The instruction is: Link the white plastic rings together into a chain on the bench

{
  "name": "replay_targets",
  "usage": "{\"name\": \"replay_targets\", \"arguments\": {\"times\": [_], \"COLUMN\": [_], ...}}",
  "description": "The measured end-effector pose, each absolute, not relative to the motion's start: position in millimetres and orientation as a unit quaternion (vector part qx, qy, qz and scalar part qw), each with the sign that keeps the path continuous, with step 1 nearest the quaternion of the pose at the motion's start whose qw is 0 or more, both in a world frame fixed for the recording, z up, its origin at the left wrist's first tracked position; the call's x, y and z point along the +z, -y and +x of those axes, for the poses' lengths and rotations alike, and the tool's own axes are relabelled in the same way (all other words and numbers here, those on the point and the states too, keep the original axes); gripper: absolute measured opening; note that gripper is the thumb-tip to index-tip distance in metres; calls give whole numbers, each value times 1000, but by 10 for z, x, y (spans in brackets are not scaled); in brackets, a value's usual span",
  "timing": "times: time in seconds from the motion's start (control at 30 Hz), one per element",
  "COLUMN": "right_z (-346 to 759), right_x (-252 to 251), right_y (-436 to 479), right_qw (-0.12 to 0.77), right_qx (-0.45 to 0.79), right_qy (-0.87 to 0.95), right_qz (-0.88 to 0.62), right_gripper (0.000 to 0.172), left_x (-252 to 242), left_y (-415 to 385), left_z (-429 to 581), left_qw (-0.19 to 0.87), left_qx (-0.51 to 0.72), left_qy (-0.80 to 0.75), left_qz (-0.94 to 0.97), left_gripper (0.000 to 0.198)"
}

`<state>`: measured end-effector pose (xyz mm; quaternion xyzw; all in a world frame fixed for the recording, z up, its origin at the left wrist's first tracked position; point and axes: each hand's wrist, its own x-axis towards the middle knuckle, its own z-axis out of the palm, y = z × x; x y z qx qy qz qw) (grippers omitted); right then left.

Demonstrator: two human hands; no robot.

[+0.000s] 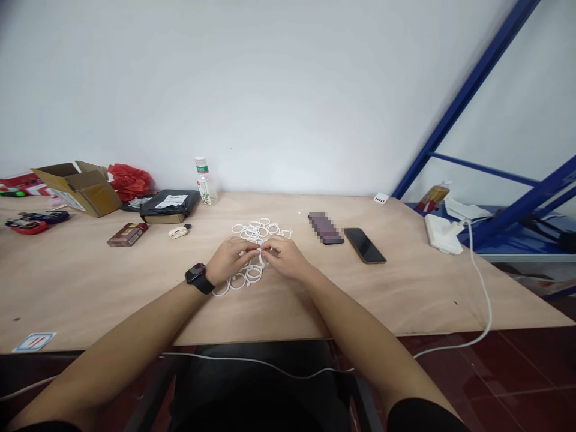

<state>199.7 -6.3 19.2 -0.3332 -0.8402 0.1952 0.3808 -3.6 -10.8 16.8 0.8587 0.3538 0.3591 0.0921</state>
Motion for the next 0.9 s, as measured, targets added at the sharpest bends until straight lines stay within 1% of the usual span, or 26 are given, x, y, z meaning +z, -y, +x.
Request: {"name": "replay_targets", "arguments": {"times": [0.13,0.33,0.5,0.7,0.9], "right_z": [1997,1954,1900,1865,1873], "right_x": [206,192,215,254,263], "right_y": [71,91,142,186,194], "right_qw": [377,407,431,459,452], "right_qx": [238,270,273,268,253], "right_qy": [832,795,770,763,778], "right_qz": [-330,-361,-382,-368,-354], "right_gripper": [14,16,16,15,16], "left_x": [182,173,188,178,170], "left_y": [107,140,171,163,164], "left_z": [-46,-24,3,8,-4], "left_qw": [76,68,63,77,77], "left_qx": [379,408,429,479,486], "left_qy": [-343,-350,-361,-354,-342], "left_qz": [856,841,826,800,801], "left_gripper": [24,24,22,22,24]}}
